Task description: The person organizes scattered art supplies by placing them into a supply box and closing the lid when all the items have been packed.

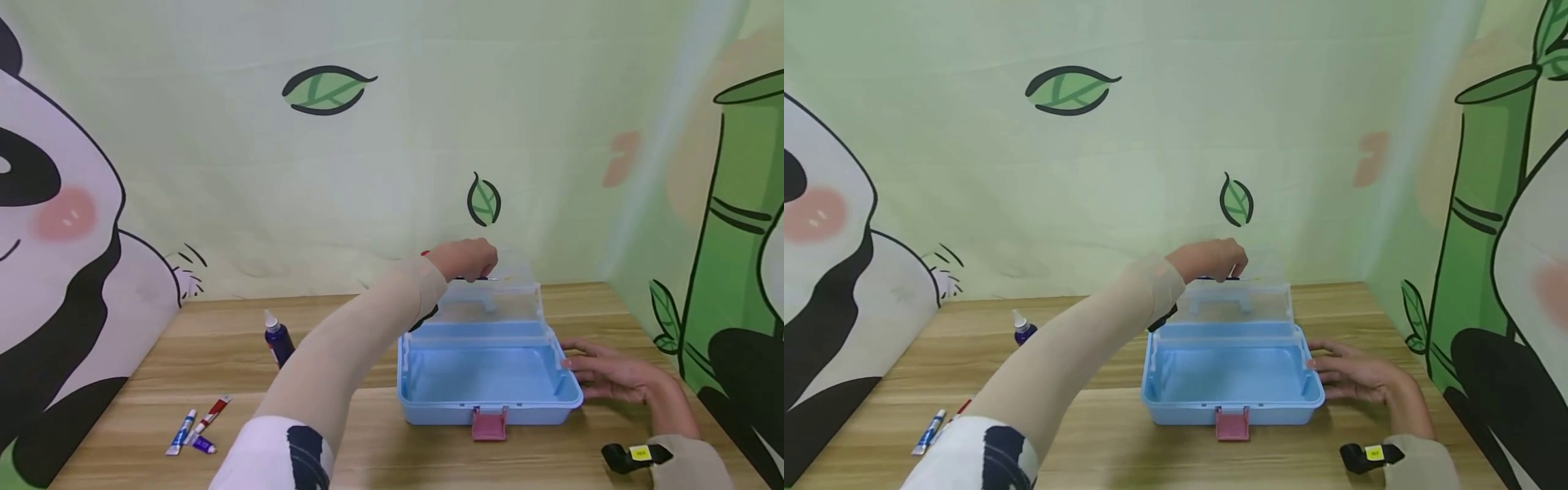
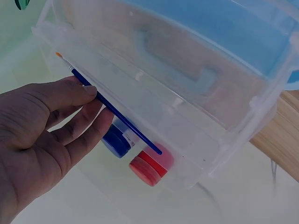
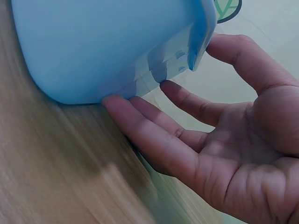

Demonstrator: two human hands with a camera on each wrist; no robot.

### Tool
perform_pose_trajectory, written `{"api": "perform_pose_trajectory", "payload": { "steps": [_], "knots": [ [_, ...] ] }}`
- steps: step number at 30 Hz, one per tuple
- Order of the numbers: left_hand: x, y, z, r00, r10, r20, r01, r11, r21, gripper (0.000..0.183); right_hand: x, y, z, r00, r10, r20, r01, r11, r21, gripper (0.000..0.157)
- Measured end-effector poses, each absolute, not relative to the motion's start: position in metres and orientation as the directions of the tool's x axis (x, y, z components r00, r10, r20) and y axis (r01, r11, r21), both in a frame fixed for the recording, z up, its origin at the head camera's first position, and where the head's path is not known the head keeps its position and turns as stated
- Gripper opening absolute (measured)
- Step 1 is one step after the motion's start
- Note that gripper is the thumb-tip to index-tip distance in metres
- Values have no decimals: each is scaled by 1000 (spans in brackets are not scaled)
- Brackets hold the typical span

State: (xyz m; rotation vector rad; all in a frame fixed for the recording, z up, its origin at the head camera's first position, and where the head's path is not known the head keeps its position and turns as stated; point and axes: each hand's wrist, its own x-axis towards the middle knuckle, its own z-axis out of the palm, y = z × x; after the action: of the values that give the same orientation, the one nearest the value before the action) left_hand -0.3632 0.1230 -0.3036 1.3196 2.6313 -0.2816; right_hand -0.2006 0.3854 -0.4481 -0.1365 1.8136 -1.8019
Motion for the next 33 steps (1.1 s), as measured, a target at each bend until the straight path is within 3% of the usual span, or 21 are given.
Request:
{"api": "perform_pose_trajectory", "payload": {
  "steps": [6,22,28,33],
  "knots": [
    [-366,114,-303,-549,786,-284,831,548,-92,25,-199,384,-450,-832,-449,-327,323,87,-942,74],
    [-373,89,-305,-570,739,-359,786,618,25,19,-205,385,-449,-823,-466,-326,323,90,-942,74],
    [-373,72,-299,-569,764,-303,797,604,27,17,-210,379,-449,-819,-472,-326,319,97,-943,72],
    [-341,45,-281,-540,811,-226,834,551,-20,21,-206,373,-453,-803,-510,-310,319,71,-945,72]
  ]
}}
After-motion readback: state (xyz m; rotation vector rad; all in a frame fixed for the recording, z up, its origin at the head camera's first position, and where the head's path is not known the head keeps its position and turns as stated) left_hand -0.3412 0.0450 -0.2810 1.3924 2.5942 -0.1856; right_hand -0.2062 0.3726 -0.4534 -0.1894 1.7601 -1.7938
